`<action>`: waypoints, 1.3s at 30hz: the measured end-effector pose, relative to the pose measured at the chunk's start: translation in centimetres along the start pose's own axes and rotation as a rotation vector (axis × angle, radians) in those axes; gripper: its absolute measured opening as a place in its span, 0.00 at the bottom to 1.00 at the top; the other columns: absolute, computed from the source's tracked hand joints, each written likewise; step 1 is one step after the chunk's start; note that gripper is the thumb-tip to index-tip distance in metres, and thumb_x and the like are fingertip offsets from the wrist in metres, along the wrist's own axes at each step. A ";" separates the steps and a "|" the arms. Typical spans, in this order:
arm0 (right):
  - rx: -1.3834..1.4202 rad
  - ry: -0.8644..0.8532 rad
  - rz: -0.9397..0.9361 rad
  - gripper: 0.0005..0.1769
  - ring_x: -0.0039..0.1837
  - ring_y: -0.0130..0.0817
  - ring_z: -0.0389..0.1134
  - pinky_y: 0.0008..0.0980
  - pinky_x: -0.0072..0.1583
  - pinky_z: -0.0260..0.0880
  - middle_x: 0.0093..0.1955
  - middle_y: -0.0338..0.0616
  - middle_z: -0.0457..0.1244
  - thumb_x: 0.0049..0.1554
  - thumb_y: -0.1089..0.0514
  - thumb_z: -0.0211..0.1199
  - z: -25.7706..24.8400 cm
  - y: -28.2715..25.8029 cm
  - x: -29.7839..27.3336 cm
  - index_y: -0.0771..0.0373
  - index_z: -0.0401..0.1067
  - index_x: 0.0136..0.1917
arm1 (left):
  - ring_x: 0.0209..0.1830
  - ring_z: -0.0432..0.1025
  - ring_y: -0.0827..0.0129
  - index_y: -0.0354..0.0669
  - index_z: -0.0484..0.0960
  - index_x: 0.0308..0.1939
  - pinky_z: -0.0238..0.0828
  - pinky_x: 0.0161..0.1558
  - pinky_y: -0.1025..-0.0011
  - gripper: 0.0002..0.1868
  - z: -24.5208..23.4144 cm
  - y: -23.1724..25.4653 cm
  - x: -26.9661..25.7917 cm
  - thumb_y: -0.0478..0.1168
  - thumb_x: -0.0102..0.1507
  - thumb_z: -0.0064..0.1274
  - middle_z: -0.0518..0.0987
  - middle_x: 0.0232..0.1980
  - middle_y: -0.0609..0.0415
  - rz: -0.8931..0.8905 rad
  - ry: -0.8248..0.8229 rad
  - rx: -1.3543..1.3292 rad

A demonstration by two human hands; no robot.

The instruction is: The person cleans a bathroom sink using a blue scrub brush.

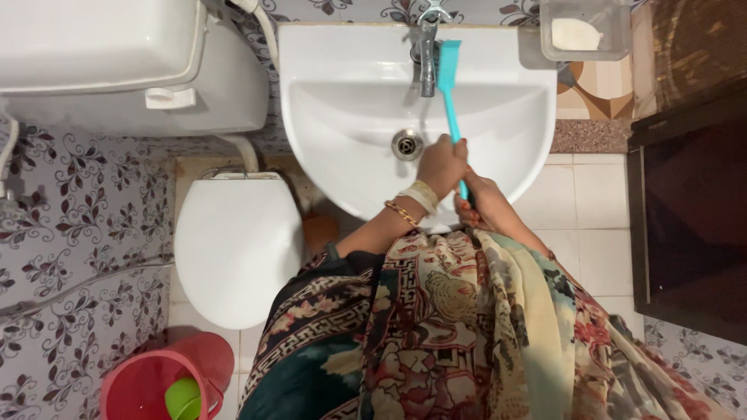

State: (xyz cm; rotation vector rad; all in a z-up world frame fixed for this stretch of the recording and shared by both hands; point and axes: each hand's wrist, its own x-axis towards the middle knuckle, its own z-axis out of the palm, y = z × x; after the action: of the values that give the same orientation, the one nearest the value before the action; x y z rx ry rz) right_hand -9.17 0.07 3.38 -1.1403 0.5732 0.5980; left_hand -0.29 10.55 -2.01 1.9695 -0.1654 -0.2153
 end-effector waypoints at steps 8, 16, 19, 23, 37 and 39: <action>-0.206 0.098 -0.507 0.24 0.31 0.21 0.53 0.24 0.34 0.53 0.32 0.36 0.57 0.70 0.41 0.45 1.5 2.7 -3.1 0.64 0.69 0.52 | 0.22 0.77 0.49 0.35 0.71 0.39 0.73 0.26 0.58 0.18 -2.8 4.5 -5.7 0.48 0.70 0.43 0.77 0.22 0.43 0.128 -0.057 -0.119; -0.147 -0.156 -0.265 0.24 0.27 0.26 0.54 0.27 0.31 0.55 0.31 0.40 0.61 0.69 0.41 0.44 7.8 -1.5 -1.1 0.63 0.66 0.46 | 0.27 0.74 0.54 0.36 0.75 0.35 0.70 0.32 0.58 0.20 -8.3 -0.7 -1.8 0.50 0.70 0.43 0.79 0.28 0.42 0.017 0.246 -0.172; -0.066 -0.193 -0.202 0.22 0.27 0.25 0.53 0.28 0.31 0.54 0.33 0.41 0.63 0.68 0.43 0.46 8.0 -2.2 0.0 0.63 0.66 0.47 | 0.27 0.73 0.53 0.31 0.76 0.31 0.69 0.32 0.57 0.23 -8.3 -1.3 0.1 0.49 0.70 0.44 0.78 0.26 0.41 -0.069 0.099 -0.291; -0.225 -0.179 -0.178 0.20 0.25 0.25 0.49 0.28 0.28 0.47 0.29 0.40 0.58 0.69 0.44 0.48 9.7 -3.9 3.4 0.62 0.63 0.44 | 0.27 0.72 0.59 0.33 0.77 0.34 0.70 0.34 0.59 0.20 -10.1 -2.7 2.5 0.48 0.69 0.44 0.77 0.29 0.45 -0.161 0.205 -0.343; -0.279 -0.107 -0.157 0.22 0.24 0.27 0.49 0.30 0.28 0.46 0.27 0.38 0.55 0.67 0.43 0.49 11.3 -3.9 5.4 0.62 0.63 0.42 | 0.38 0.73 0.44 0.38 0.83 0.36 0.70 0.43 0.52 0.22 -9.6 -7.3 6.2 0.50 0.72 0.42 0.81 0.37 0.40 0.090 0.308 0.280; -0.316 -0.142 -0.046 0.24 0.24 0.26 0.49 0.30 0.28 0.47 0.27 0.40 0.58 0.65 0.40 0.45 13.8 -4.4 7.5 0.61 0.69 0.44 | 0.32 0.76 0.46 0.34 0.79 0.39 0.74 0.38 0.54 0.20 -13.6 -7.8 5.2 0.49 0.70 0.42 0.80 0.33 0.40 -0.221 0.263 -0.240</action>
State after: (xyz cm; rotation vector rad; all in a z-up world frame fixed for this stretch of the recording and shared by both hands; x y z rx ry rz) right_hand 0.73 12.87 5.40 -1.3907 0.3366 0.7410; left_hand 8.02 24.70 -4.29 1.7545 0.2400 -0.1116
